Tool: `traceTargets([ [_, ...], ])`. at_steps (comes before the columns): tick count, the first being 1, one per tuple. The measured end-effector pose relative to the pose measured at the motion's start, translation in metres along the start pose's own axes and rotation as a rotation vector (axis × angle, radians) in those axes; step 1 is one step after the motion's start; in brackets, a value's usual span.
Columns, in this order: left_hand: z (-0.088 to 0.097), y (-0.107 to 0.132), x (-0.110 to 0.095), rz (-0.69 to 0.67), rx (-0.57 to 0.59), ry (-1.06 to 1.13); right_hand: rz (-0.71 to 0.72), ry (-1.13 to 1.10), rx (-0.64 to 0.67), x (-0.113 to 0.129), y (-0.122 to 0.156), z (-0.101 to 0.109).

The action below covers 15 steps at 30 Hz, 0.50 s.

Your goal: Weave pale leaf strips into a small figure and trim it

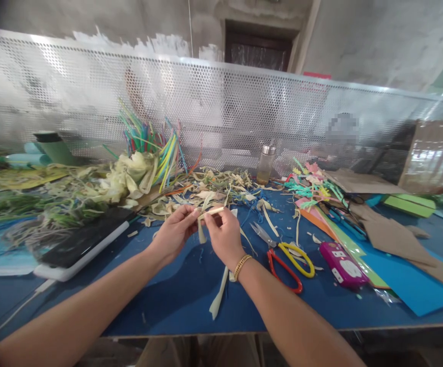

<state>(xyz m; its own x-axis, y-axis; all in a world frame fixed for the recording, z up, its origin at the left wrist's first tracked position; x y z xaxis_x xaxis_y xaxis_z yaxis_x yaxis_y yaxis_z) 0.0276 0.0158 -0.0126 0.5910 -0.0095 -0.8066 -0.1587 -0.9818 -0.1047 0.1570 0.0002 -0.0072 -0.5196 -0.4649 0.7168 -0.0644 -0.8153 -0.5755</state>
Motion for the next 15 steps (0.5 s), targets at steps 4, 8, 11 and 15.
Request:
traceTargets([
  [4, -0.001, -0.002, 0.000, -0.011, 0.082, -0.055, -0.181, -0.145, 0.036, -0.015, 0.000, -0.009],
  [8, 0.000, -0.001, 0.000, -0.041, 0.092, -0.123, -0.217, -0.124, 0.024, -0.020, 0.001, -0.011],
  [11, 0.000, -0.001, -0.001, -0.065, 0.063, -0.138, -0.227, -0.152, 0.030, -0.020, 0.001, -0.013],
  [15, 0.003, -0.004, -0.002, -0.023, -0.009, -0.009, -0.252, -0.194, 0.054, -0.021, -0.002, -0.009],
])
Point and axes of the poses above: each hand's wrist, its own y-axis away from the middle knuckle, its own z-axis out of the back of the hand, x = y × z, the point moved 3 cm from there along -y, towards the middle knuckle, and after that the axes turned 15 degrees about y, right-handed, at the moved point
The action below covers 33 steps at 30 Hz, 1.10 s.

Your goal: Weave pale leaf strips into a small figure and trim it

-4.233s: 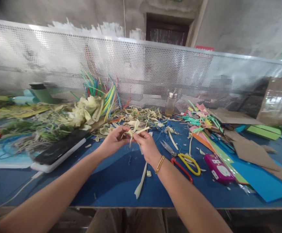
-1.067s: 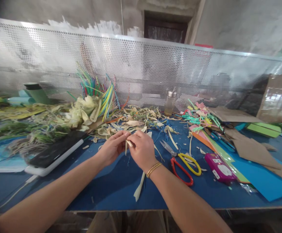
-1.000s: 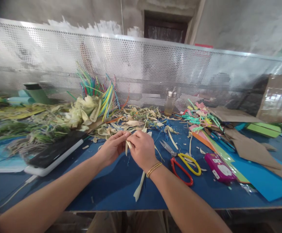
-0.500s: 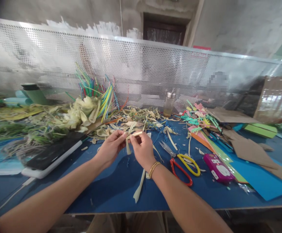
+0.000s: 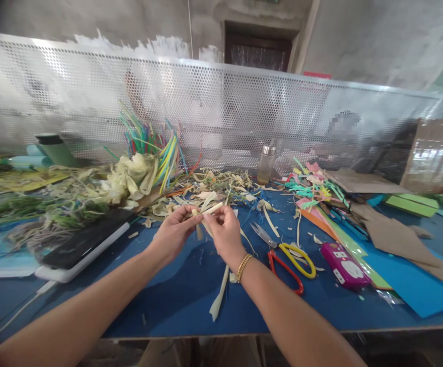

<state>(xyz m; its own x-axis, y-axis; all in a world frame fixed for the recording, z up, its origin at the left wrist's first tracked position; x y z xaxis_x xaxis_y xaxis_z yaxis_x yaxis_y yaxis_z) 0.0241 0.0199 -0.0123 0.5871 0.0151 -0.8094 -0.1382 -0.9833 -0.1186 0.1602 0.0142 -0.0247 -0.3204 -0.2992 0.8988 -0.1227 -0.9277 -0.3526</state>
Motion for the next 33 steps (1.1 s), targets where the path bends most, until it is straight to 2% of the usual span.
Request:
traceTargets([
  [2, 0.002, -0.003, -0.002, 0.039, -0.033, 0.077, 0.096, 0.115, -0.097, 0.008, -0.001, 0.012],
  [4, 0.004, -0.005, -0.003, 0.084, -0.051, 0.133, 0.326, 0.362, -0.250, 0.023, -0.001, 0.027],
  [5, 0.004, -0.005, -0.004, 0.108, -0.055, 0.153, 0.453, 0.506, -0.286, 0.032, 0.001, 0.032],
  [8, 0.004, -0.005, -0.005, 0.161, -0.046, 0.182, 0.713, 0.795, -0.187, 0.050, 0.004, 0.035],
  [10, 0.003, -0.004, -0.004, 0.165, -0.037, 0.180, 0.778, 0.858, -0.092, 0.054, 0.006, 0.033],
  [13, 0.003, -0.003, -0.004, 0.134, -0.007, 0.131, 0.750, 0.848, -0.051, 0.051, 0.004, 0.030],
  [20, 0.000, -0.001, -0.007, 0.008, 0.090, -0.015, 0.659, 0.843, -0.119, 0.045, 0.003, 0.028],
  [28, -0.001, 0.000, -0.004, -0.035, 0.117, -0.103, 0.479, 0.748, -0.197, 0.041, 0.008, 0.021],
  [33, -0.002, 0.000, -0.007, -0.090, 0.098, -0.249, 0.342, 0.540, -0.098, 0.030, 0.001, 0.020],
])
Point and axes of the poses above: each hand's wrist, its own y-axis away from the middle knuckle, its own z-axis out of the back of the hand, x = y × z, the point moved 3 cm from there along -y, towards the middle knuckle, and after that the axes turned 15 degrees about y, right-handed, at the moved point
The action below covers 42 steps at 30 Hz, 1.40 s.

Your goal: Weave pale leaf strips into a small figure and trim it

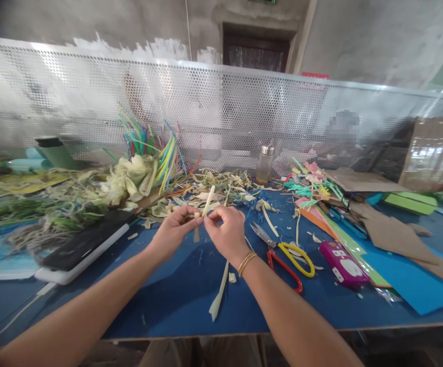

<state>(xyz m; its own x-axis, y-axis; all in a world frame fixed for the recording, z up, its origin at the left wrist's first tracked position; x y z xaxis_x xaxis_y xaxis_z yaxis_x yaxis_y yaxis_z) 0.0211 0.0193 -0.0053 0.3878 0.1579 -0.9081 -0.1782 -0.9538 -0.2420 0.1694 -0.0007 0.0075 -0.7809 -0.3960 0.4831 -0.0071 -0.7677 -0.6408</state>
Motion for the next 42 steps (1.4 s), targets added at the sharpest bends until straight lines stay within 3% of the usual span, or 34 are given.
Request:
traceTargets([
  [4, 0.002, -0.001, -0.004, 0.006, -0.019, 0.020, -0.091, -0.216, 0.132, -0.007, -0.002, -0.003],
  [9, 0.002, -0.002, -0.004, 0.132, 0.025, 0.219, -0.402, -0.521, 0.220, -0.021, -0.003, -0.012],
  [12, -0.001, -0.001, -0.003, 0.210, 0.078, 0.311, -0.446, -0.722, 0.314, -0.020, -0.002, -0.020],
  [14, -0.003, -0.001, -0.001, 0.244, 0.082, 0.351, -0.432, -0.817, 0.303, -0.016, -0.002, -0.020],
  [16, -0.002, -0.002, -0.001, 0.240, 0.060, 0.362, -0.360, -0.767, 0.206, -0.011, -0.003, -0.014],
  [19, 0.000, -0.003, 0.001, 0.194, 0.041, 0.310, -0.094, -0.477, 0.065, 0.001, -0.005, 0.002],
  [22, 0.003, -0.003, 0.004, 0.170, 0.009, 0.187, 0.151, -0.268, 0.023, 0.012, -0.004, 0.013],
  [24, 0.003, -0.002, 0.006, 0.162, 0.003, 0.119, 0.218, -0.205, 0.032, 0.015, -0.003, 0.015],
  [28, 0.001, -0.001, 0.005, 0.136, 0.046, 0.062, 0.182, -0.142, 0.066, 0.012, 0.000, 0.011],
  [34, 0.003, -0.003, 0.005, 0.062, 0.018, -0.077, 0.076, -0.079, 0.106, 0.004, 0.002, 0.002],
  [42, 0.004, -0.002, 0.012, 0.104, -0.001, 0.005, 0.038, -0.051, 0.083, 0.003, 0.005, -0.002],
])
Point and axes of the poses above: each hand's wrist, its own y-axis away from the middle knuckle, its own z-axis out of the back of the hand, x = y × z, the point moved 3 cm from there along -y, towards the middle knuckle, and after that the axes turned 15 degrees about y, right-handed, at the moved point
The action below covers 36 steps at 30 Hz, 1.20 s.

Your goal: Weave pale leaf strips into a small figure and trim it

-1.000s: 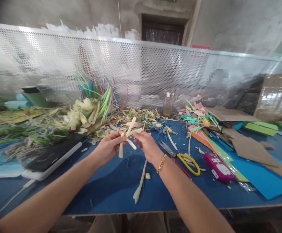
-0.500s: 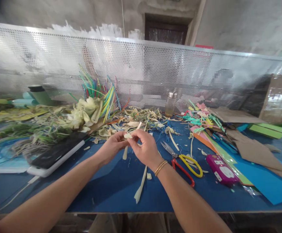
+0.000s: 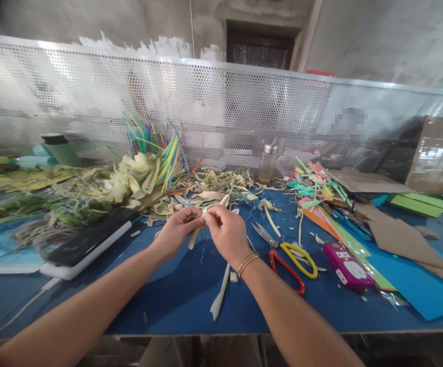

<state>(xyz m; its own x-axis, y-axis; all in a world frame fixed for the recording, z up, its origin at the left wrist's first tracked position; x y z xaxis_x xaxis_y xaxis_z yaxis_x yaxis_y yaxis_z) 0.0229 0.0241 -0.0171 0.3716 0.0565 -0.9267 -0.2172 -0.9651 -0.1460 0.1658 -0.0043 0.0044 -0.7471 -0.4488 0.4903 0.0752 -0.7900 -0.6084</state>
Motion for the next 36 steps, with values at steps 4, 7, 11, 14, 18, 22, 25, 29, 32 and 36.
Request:
traceTargets([
  [4, 0.002, -0.001, 0.004, 0.052, -0.036, 0.078, -0.007, -0.064, -0.011, 0.002, 0.000, 0.000],
  [7, 0.003, -0.002, 0.007, 0.072, -0.036, 0.100, 0.010, -0.055, -0.045, 0.002, 0.000, 0.000],
  [11, 0.001, -0.001, 0.011, 0.125, -0.041, 0.186, 0.005, 0.034, -0.089, 0.000, 0.001, -0.003],
  [14, -0.001, 0.000, 0.013, 0.198, -0.054, 0.274, 0.022, 0.151, -0.120, 0.000, 0.002, -0.004],
  [18, -0.002, 0.000, 0.013, 0.219, -0.071, 0.307, 0.106, 0.358, -0.084, 0.007, 0.002, -0.002],
  [22, 0.000, 0.001, 0.008, 0.160, -0.074, 0.270, 0.219, 0.452, -0.034, 0.014, 0.003, -0.001],
  [25, 0.000, 0.002, 0.004, 0.114, -0.061, 0.176, 0.248, 0.471, -0.030, 0.016, 0.003, 0.001],
  [29, -0.001, 0.003, 0.000, 0.044, -0.058, 0.106, 0.250, 0.483, -0.044, 0.015, 0.002, 0.002],
  [32, -0.002, 0.003, -0.002, -0.009, -0.056, 0.082, 0.203, 0.419, -0.064, 0.011, 0.000, 0.002],
  [36, -0.004, 0.003, -0.005, -0.074, -0.004, 0.020, 0.050, 0.204, -0.080, 0.001, -0.004, 0.003],
])
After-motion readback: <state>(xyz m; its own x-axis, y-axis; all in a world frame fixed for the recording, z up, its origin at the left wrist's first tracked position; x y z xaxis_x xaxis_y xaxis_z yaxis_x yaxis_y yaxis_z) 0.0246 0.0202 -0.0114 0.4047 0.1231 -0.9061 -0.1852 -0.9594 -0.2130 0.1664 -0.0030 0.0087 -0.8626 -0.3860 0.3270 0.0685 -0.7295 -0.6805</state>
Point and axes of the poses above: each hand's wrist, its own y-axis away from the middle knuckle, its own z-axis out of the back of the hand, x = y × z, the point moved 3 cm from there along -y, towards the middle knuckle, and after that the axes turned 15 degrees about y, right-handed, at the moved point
